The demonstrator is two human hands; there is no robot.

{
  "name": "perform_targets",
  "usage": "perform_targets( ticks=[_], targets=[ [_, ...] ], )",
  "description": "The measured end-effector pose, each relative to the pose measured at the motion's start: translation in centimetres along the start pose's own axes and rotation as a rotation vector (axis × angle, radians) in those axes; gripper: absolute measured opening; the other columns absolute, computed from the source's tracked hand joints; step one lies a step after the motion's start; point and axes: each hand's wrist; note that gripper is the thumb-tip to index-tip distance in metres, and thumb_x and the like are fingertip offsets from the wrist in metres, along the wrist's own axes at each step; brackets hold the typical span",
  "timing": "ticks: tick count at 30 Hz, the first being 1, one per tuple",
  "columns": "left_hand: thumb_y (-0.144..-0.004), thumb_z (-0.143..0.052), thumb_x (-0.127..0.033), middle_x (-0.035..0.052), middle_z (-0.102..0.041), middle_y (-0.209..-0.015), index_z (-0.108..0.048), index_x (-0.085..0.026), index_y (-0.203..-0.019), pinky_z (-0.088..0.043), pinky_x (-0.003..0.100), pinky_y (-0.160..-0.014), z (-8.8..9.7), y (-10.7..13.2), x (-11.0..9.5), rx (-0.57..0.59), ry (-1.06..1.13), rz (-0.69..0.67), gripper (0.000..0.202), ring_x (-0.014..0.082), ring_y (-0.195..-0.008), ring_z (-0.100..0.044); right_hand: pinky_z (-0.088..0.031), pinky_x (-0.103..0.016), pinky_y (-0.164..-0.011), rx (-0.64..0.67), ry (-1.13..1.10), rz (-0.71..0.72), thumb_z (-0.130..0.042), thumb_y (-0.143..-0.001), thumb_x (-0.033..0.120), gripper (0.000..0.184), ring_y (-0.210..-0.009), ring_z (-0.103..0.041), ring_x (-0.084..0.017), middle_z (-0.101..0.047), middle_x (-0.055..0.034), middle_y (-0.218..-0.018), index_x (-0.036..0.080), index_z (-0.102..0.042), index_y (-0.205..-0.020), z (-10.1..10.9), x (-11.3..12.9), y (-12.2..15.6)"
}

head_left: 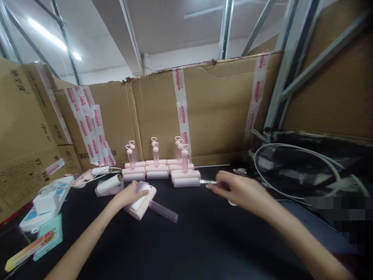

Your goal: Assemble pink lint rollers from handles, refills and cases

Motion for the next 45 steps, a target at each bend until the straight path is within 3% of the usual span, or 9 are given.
perform_targets(
  ticks=[3, 7, 12, 18, 22, 25, 28, 35, 45],
  targets=[
    [-0.067, -0.059, -0.061, 0.018, -0.058, -0.118, -0.05, -0.012, -0.121, -0.043, 0.035, -0.088, -2.1, 0.2, -1.4, -0.025, 0.152, -0.052, 0.073, 0.0299, -0.102, -0.06, -0.04, -0.024, -0.061, 0.049, -0.26, 0.298, -0.052, -0.08, 0.057, 0.039, -0.067, -0.06, -0.015, -0.062, -0.0026, -0.086, 0.019, -0.06, -0.077, -2.9, 5.3, 1.0],
    [-0.067, -0.064, -0.054, 0.0111, -0.064, -0.11, -0.061, -0.017, -0.109, -0.043, 0.033, -0.091, -3.7, 0.3, -2.6, -0.046, 0.327, -0.155, 0.056, 0.0268, -0.101, -0.06, -0.039, -0.024, -0.057, 0.25, -0.285, 0.355, -0.062, -0.073, 0.054, 0.038, -0.064, -0.061, -0.015, -0.063, -0.001, -0.093, 0.022, -0.066, -0.093, -5.8, 8.6, 2.3],
    [-0.08, -0.051, -0.047, 0.0142, -0.065, -0.108, -0.057, -0.011, -0.11, -0.044, 0.035, -0.089, -2.8, -1.7, -0.4, -0.154, 0.434, -0.106, 0.048, 0.0269, -0.102, -0.06, -0.039, -0.023, -0.06, 0.32, -0.404, 0.281, -0.065, -0.069, 0.029, 0.012, -0.068, -0.06, -0.016, -0.065, 0.0008, -0.076, 0.02, -0.068, -0.075, -5.0, 6.2, 1.9],
    [-0.08, -0.051, -0.045, 0.0097, -0.068, -0.085, -0.064, -0.012, -0.091, -0.048, 0.041, -0.079, -1.2, -3.0, 1.7, -0.186, 0.42, -0.125, 0.037, 0.0285, -0.086, -0.063, -0.04, -0.023, -0.061, 0.075, -0.664, 0.3, -0.065, -0.071, 0.025, 0.015, -0.069, -0.056, -0.014, -0.063, -0.0017, -0.08, 0.017, -0.064, -0.083, -4.0, 4.0, 0.8],
    [-0.078, -0.056, -0.042, 0.0125, -0.056, -0.122, -0.053, -0.017, -0.118, -0.033, 0.043, -0.102, -0.4, -1.4, -0.5, -0.326, 0.438, -0.213, 0.047, 0.0295, -0.121, -0.044, -0.039, -0.023, -0.059, 0.025, -0.728, 0.346, -0.065, -0.073, 0.027, 0.016, -0.067, -0.052, -0.013, -0.06, -0.0026, -0.081, 0.016, -0.064, -0.085, -4.2, 4.9, 1.0],
    [-0.076, -0.058, -0.046, 0.0119, -0.059, -0.118, -0.048, -0.017, -0.122, -0.042, 0.037, -0.093, -0.3, 1.2, -3.7, -0.073, 0.664, -0.415, 0.055, 0.0258, -0.111, -0.054, -0.041, -0.024, -0.061, 0.084, -0.759, 0.372, -0.066, -0.074, 0.03, 0.018, -0.072, -0.053, -0.014, -0.057, -0.0034, -0.084, 0.017, -0.064, -0.086, -4.4, 5.9, 1.5],
    [-0.064, -0.07, -0.046, 0.0072, -0.068, -0.094, -0.058, -0.015, -0.102, -0.05, 0.031, -0.074, -0.6, 3.8, -6.4, 0.114, 0.713, -0.356, 0.05, 0.0235, -0.088, -0.063, -0.043, -0.025, -0.064, 0.109, -0.75, 0.283, -0.064, -0.075, 0.033, 0.028, -0.074, -0.053, -0.015, -0.054, -0.0039, -0.092, 0.018, -0.058, -0.098, -4.3, 6.6, 2.2],
    [-0.071, -0.064, -0.045, -0.0013, -0.068, -0.083, -0.057, -0.024, -0.092, -0.045, 0.026, -0.067, -1.0, 5.3, -7.6, -0.271, 0.304, -0.301, 0.031, 0.0199, -0.077, -0.064, -0.041, -0.025, -0.067, 0.084, -0.669, 0.257, -0.032, -0.096, 0.035, 0.025, -0.069, -0.053, -0.014, -0.054, 0.0001, -0.077, 0.019, -0.052, -0.091, -3.0, 6.9, 2.9],
    [-0.072, -0.064, -0.04, 0.0042, -0.063, -0.101, -0.052, -0.023, -0.102, -0.047, 0.03, -0.074, -3.2, 5.6, -8.2, -0.395, 0.255, -0.382, 0.036, 0.0224, -0.091, -0.063, -0.044, -0.024, -0.068, 0.015, -0.747, 0.285, -0.036, -0.095, 0.034, 0.025, -0.073, -0.059, -0.015, -0.063, -0.0023, -0.081, 0.019, -0.057, -0.099, -3.9, 7.4, 3.0]
  ],
)
Point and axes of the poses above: each hand's wrist, its own y-axis away from the middle knuckle, its own z-axis out of the back of the hand, x = y × z
